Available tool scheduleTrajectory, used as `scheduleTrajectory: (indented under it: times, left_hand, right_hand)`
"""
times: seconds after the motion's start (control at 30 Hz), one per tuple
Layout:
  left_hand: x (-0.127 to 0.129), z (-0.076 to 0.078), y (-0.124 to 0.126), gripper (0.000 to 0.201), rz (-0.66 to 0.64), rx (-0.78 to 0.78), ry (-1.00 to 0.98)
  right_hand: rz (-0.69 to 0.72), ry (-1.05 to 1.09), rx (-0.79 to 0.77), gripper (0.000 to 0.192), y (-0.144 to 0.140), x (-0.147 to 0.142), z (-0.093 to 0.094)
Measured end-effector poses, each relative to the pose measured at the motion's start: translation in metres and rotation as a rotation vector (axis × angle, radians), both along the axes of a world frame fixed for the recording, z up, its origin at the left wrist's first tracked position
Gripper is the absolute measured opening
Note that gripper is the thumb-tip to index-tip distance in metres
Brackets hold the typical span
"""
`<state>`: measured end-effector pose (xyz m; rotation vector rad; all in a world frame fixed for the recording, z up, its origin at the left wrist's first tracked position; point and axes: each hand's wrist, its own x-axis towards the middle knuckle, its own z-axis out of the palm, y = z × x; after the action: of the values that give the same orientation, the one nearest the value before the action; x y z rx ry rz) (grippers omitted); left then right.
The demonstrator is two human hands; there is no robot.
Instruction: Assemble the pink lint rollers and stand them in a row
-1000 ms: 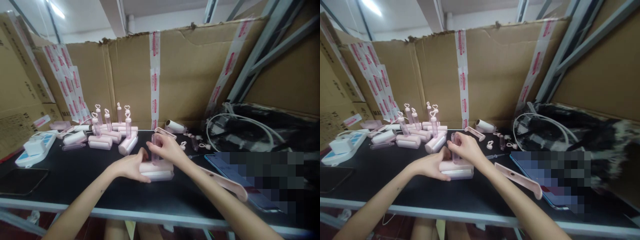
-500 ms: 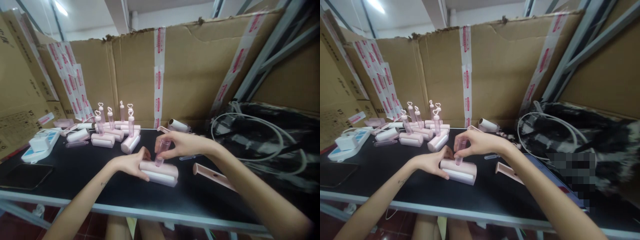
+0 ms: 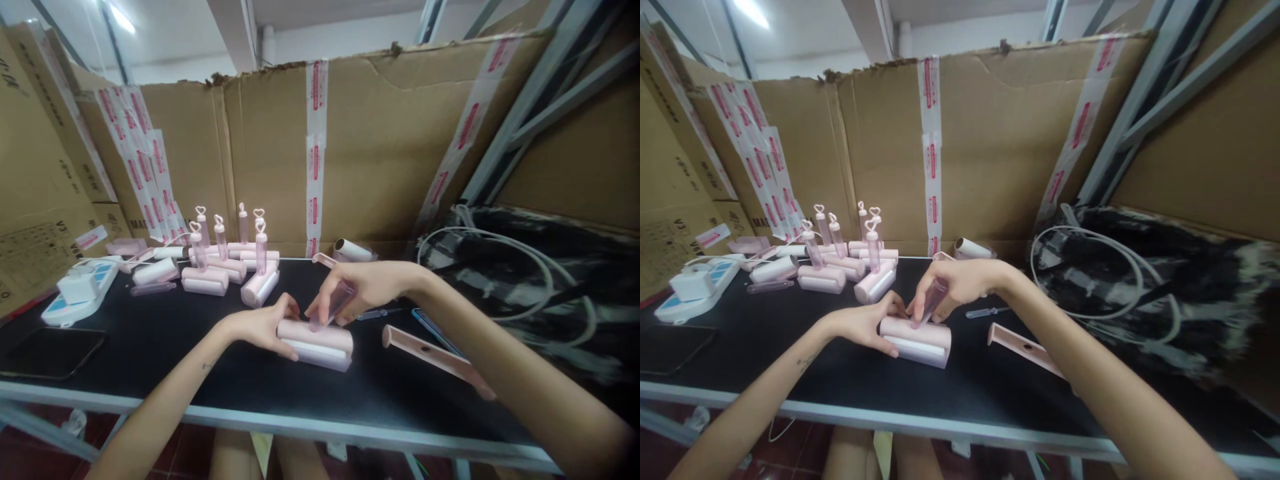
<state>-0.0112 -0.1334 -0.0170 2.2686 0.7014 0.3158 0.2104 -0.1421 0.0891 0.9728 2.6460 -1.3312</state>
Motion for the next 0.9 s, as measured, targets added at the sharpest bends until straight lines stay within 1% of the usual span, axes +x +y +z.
scheduleTrajectory:
  times: [0.1,0.2,0.37,0.47,0.53,0.6,0.67,0.73,0.8,0.83,0.9]
  left_hand:
    - [0.000,0.000,0.000,0.072,-0.001,0.002,0.021]
    - [0.001,0.000,0.000,0.076,0.006,-0.001,0.032]
    - [0.003,0.005,-0.002,0.088,0.033,0.001,0.041]
    - [0.002,0.006,-0.002,0.091,0.045,0.002,0.058]
    - [0.001,0.007,-0.003,0.095,0.060,-0.020,0.047]
    - [0.003,0.007,-0.006,0.106,0.102,-0.045,-0.013]
    - [0.008,0.008,-0.008,0.116,0.177,-0.044,-0.150]
    - [0.018,0.010,-0.009,0.120,0.249,-0.024,-0.327]
    - [0.029,0.011,-0.009,0.115,0.247,-0.055,-0.471]
    - [0.034,0.012,-0.009,0.109,0.212,-0.103,-0.515]
    - [0.042,0.011,-0.009,0.088,0.125,-0.219,-0.546]
  right_hand:
    - [-0.004,-0.010,-0.065,0.025,0.005,-0.003,0.000]
    - [0.036,-0.073,-0.076,0.021,0.010,-0.016,0.005]
    - [0.085,-0.178,-0.032,0.030,0.015,-0.040,0.009]
    - [0.081,-0.189,0.027,0.033,0.014,-0.043,0.006]
    - [0.089,-0.147,0.101,0.036,0.009,-0.038,0.003]
    - [0.115,-0.076,0.217,0.038,0.000,-0.031,0.000]
    - [0.126,-0.013,0.398,0.037,-0.009,-0.022,-0.003]
    - [0.081,0.014,0.593,0.036,-0.016,-0.014,-0.007]
    - [-0.022,0.025,0.745,0.039,-0.020,-0.008,-0.010]
    - [-0.066,0.035,0.780,0.044,-0.022,-0.004,-0.011]
    - [-0.104,0.089,0.779,0.053,-0.023,0.001,-0.012]
